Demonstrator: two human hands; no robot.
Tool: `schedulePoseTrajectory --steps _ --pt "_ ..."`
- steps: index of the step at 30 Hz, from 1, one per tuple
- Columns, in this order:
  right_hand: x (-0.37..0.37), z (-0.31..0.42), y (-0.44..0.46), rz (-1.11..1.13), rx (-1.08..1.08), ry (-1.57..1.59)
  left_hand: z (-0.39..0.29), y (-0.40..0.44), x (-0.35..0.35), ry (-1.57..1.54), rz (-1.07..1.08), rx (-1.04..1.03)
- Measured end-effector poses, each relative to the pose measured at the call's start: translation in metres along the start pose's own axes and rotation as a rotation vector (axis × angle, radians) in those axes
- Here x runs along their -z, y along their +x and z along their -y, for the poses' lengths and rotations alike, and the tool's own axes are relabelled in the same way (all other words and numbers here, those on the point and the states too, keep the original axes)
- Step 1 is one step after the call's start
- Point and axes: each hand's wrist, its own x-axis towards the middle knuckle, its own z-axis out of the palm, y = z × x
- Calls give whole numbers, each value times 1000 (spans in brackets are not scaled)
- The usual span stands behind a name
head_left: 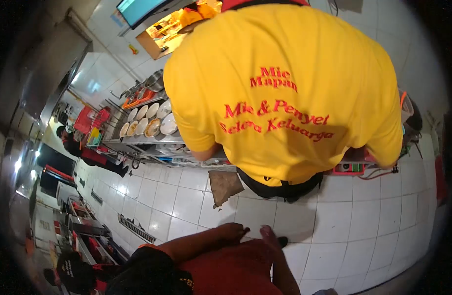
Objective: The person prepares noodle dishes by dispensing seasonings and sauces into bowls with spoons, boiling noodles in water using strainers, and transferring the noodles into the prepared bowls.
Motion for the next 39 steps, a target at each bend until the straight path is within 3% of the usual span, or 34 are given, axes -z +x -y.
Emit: schedulePoseTrajectory --steps 2,4,5,6,9,11,12,14,16,18,21,22,23,24,25,28,30,31,32,33,34,35,36,37,38,39 --pt "-36 30 4 53 328 68 18 18 -19 15 -22 -40" --pt "-63 74 -19 66 259 43 43 19 -37 -273 -356 -466" --pt "-73 85 -34 66 190 19 53 15 -34 -197 -222 -261" --pt "-84 84 -44 72 183 5 67 9 -42 -214 -223 -265" --pt "-117 98 -61 148 182 -72 132 -12 -58 -287 -367 -374" --pt "-145 132 -75 258 117 -177 190 -21 -86 -544 -406 -525" --pt "-163 145 -72 254 149 -215 221 -15 -105 -534 -463 -529" --pt "-203 153 -87 286 208 -367 246 -74 -102 -717 -472 -259" --pt "-244 146 -81 367 166 -415 297 -94 -130 -696 -500 -155" --pt "-280 149 -73 421 225 -429 329 -132 -127 -697 -78 84" --pt "-322 185 -64 521 346 -459 343 -195 -128 -964 -66 78" --pt "-329 187 -60 506 352 -465 346 -212 -127 -1308 -75 -12" --pt "-339 202 -65 548 416 -721 353 -223 -129 -1645 -67 -99" --pt "-347 214 -74 585 469 -972 368 -215 -136 -1626 -49 -96" --pt "-347 228 -79 720 284 -1152 388 -189 -152 -1669 -141 -133" --pt "-312 129 -57 671 112 -1212 466 -115 -206 -1844 -340 -254" --pt "-256 30 -17 694 -14 -1118 516 -79 -238 -1335 -653 -139" --pt "-205 -53 6 756 -6 -856 460 -176 -185 -1814 -498 -7" --pt "-202 90 -52 606 -126 -1141 476 -167 -201 -1425 -529 68" --pt "-138 -30 -24 817 337 -1587 513 -151 -239 -1015 -547 136" --pt "-89 -130 -11 416 0 -1561 578 -101 -315 -861 -639 40" --pt "-59 -154 -36 -154 192 -1499 554 -136 -298 -509 -422 304" --pt "-42 -39 -56 332 -656 -1182 566 -137 -340 -892 -465 627" --pt "3 -109 -42 327 -689 -1235 560 -153 -356 -863 -475 714" --pt "29 -113 -49 385 -477 -1340 551 -163 -351 -760 -462 709" --pt "43 -95 -52 404 -611 -1260 537 -165 -348 -696 -450 690"
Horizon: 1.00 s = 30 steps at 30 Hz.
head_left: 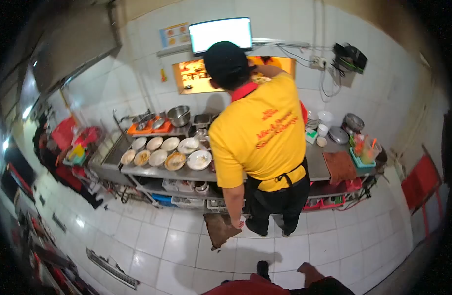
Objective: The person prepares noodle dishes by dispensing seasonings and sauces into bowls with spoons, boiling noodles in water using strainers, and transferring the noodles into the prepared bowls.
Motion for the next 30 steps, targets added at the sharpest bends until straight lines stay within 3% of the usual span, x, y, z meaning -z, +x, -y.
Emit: schedulePoseTrajectory --steps 1,2,3,4,5,7,9,11,12,13,14,15,16,17,18,19,20,22,23,24,25,26,28,29,30 --pt "18 10 -33 -205 274 -181 -10 -5 -1 58 -3 -31" --pt "19 -3 -15 -56 308 -379 -24 -7 -1 108 -1 -63" --pt "-9 -9 29 -153 -59 71 -40 -8 -1 152 7 -97" --pt "0 -4 13 -365 -147 132 -56 -8 0 194 11 -133" --pt "47 17 -50 -204 72 -157 -70 -4 -1 234 15 -170" --pt "78 38 -66 -112 86 -62 -99 10 0 325 25 -246" --pt "78 37 -32 -182 312 -49 -132 36 10 470 32 -346" --pt "71 38 22 -255 269 102 -176 65 20 667 53 -457" --pt "77 35 45 -352 423 -52 -201 54 29 518 -157 -612" --pt "83 34 58 -450 577 -209 -225 53 38 613 -251 -776" --pt "111 36 40 -323 474 -67 -297 -27 76 377 -248 -599" --pt "139 39 23 -214 353 78 -327 -60 90 346 -312 -629" --pt "177 46 -9 -129 222 207 -332 -43 80 154 -319 -515" --pt "179 36 1 -132 223 210 -338 -31 72 -35 -323 -402" --pt "185 26 8 -281 202 306 -339 -35 66 -31 -324 -407" --pt "192 21 9 -432 180 401 -339 -35 60 -1 -285 -413" --pt "208 10 11 -306 134 397 -334 -36 54 29 -248 -415" --pt "210 -7 10 -462 139 442 -300 -20 32 444 -179 -550" --pt "206 -18 23 -494 126 431 -258 12 13 398 1 -510" --pt "200 -22 28 -496 132 439 -256 -19 11 613 -63 -578" --pt "196 -26 32 -453 65 403 -226 1 -15 624 -46 -545" --pt "190 -33 37 -413 -3 365 -222 -23 -40 108 -317 84" --pt "129 -64 117 -306 121 170 -190 -29 -36 260 -145 -212" --pt "129 -65 95 -390 433 -244 -186 -31 -34 308 -142 -301" --pt "109 -68 107 -364 430 -254 -180 -28 -31 380 -158 -400"
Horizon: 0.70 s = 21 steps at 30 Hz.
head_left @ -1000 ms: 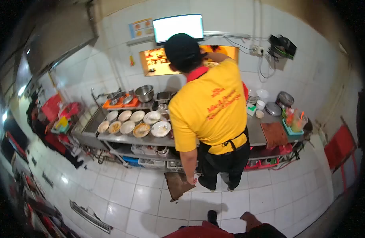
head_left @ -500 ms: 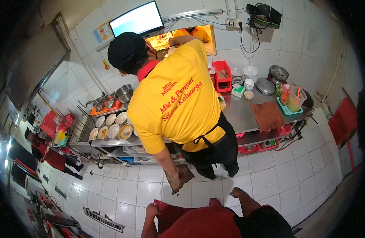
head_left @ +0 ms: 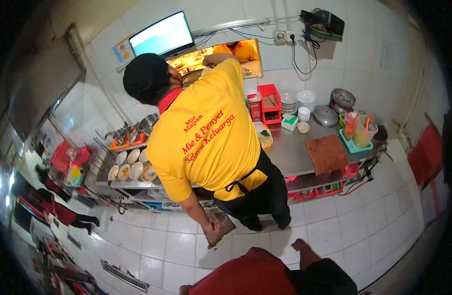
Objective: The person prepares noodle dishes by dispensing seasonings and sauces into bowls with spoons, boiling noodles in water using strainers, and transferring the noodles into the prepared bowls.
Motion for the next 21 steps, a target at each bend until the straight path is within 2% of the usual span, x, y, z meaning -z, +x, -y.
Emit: schedulePoseTrajectory --steps 1,2,3,4,5,6,7,8,9,10,11,13,14,17,19,20,21 --pt "-5 2 2 134 -16 124 6 1 -4 77 -43 -99" --pt "-15 4 -7 146 -17 76 14 5 -7 175 -142 -200" --pt "-44 -2 -12 252 -184 685 21 12 -5 208 -212 -263" --pt "-46 -9 -9 339 -359 1292 34 13 6 391 -217 -264" --pt "-8 18 -17 332 -619 1127 36 33 13 324 -34 -79" --pt "24 30 -45 285 -596 1149 43 50 14 290 -131 -31" --pt "-3 5 -30 242 -430 1276 39 61 26 118 -327 26" --pt "-29 -18 -17 212 -259 1412 34 68 35 30 -333 -11" --pt "-39 -32 -25 92 -89 1739 34 85 31 19 -520 12" --pt "-14 -41 -16 117 -40 1386 39 102 27 -202 -421 217" --pt "21 -42 -5 147 15 1038 31 106 37 -446 -517 419" --pt "51 -45 8 26 122 868 -1 67 99 -803 -658 509" --pt "74 -41 8 54 117 837 6 68 96 -807 -689 506" --pt "131 22 22 132 -481 1225 31 55 95 -901 -790 595" --pt "146 46 36 169 -527 1298 46 39 92 -856 -906 720" --pt "176 97 29 52 -618 1101 56 28 92 -819 -913 768" --pt "184 118 35 76 -621 1076 75 21 80 -820 -899 801"
